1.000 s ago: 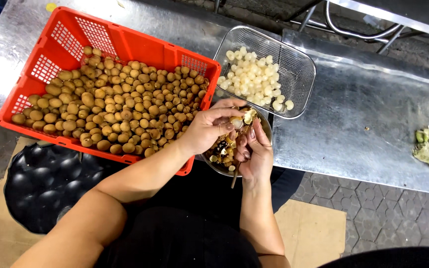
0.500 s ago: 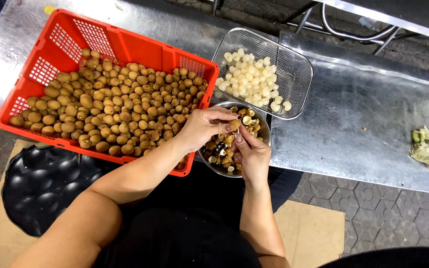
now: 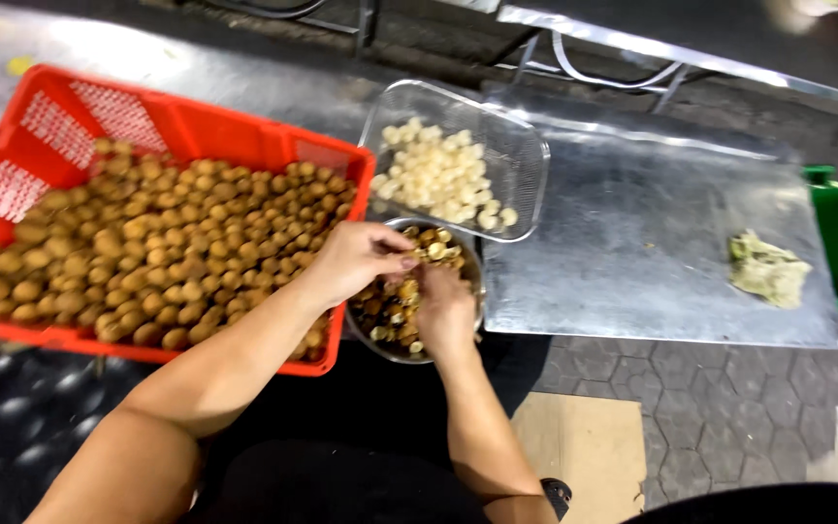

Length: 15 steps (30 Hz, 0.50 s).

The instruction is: The recorder is peeling longans and placing the flesh into a metal tray.

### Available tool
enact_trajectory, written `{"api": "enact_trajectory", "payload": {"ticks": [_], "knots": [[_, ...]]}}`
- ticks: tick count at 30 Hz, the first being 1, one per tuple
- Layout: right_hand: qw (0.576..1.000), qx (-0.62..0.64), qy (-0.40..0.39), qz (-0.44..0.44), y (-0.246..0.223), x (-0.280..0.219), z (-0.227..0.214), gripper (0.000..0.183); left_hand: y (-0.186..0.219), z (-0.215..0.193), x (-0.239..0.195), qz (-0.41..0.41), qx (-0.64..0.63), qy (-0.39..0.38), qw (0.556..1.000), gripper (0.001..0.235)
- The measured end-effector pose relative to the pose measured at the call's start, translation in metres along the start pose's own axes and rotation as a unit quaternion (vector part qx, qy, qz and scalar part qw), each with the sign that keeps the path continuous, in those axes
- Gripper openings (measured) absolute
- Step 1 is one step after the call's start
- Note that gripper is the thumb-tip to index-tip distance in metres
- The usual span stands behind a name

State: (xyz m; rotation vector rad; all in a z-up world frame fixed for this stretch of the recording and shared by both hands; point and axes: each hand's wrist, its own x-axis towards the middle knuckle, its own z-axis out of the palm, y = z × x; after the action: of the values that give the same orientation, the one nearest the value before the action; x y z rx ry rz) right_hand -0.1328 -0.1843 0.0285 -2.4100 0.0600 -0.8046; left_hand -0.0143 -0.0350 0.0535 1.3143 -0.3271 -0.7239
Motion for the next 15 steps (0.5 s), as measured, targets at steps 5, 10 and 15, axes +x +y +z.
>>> {"api": "enact_trajectory", "payload": {"ticks": [5,10,15], "knots": [[0.990,0.107,-0.087,0.032,-0.016,0.019,-0.022,0.010,0.001,-0.009,-0.007,-0.028,0.026,-0.030,0.999,0.023],[0.999,0.016,-0.017,0.044,-0.012,0.015,-0.013,0.015,-0.029,0.002,-0.003,-0.033,-0.074,0.023,0.996,0.022],[0.983,-0.098,-0.014,0.155,-0.018,0.016,-0.021,0.021,-0.025,0.007,-0.004,0.033,-0.039,0.148,0.988,0.025]]}}
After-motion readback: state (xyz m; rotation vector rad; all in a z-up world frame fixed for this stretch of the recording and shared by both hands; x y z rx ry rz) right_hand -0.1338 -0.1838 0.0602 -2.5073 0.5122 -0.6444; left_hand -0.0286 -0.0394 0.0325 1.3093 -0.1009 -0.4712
